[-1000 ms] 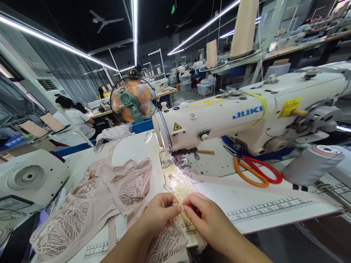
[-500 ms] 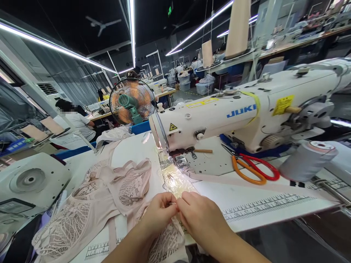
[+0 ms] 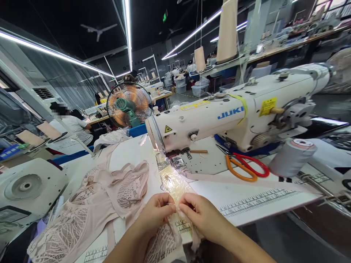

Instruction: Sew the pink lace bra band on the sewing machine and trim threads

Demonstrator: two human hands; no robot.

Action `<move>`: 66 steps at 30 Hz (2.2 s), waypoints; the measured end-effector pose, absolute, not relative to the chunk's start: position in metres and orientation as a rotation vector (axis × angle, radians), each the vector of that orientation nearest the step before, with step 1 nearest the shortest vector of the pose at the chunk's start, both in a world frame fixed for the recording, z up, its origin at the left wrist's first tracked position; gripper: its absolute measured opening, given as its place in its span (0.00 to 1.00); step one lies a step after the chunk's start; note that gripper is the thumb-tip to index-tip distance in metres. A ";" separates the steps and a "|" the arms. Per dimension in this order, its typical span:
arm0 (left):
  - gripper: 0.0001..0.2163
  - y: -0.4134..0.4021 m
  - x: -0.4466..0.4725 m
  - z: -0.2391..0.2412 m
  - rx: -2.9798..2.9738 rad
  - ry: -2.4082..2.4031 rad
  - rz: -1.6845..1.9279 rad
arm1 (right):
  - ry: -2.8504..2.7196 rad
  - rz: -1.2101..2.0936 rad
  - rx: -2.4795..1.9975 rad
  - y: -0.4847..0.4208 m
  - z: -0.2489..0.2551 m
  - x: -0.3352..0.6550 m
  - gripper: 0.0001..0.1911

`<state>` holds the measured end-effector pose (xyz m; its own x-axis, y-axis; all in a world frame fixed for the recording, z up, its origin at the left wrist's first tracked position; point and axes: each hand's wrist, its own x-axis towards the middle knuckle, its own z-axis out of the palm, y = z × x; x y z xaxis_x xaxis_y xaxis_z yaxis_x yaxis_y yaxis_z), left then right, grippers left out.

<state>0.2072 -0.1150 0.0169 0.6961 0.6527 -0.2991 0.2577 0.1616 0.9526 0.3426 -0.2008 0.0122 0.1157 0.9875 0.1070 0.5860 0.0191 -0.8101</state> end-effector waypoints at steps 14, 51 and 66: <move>0.07 -0.116 0.212 0.018 1.415 0.861 0.307 | -1.582 0.150 -2.196 -0.189 0.036 0.467 0.13; 0.05 -0.116 0.210 0.015 1.452 0.933 0.304 | -1.036 0.854 -1.626 -0.219 -0.005 0.311 0.17; 0.03 -0.110 0.212 0.011 1.347 0.937 0.266 | -1.572 0.080 -1.575 -0.213 -0.023 0.323 0.09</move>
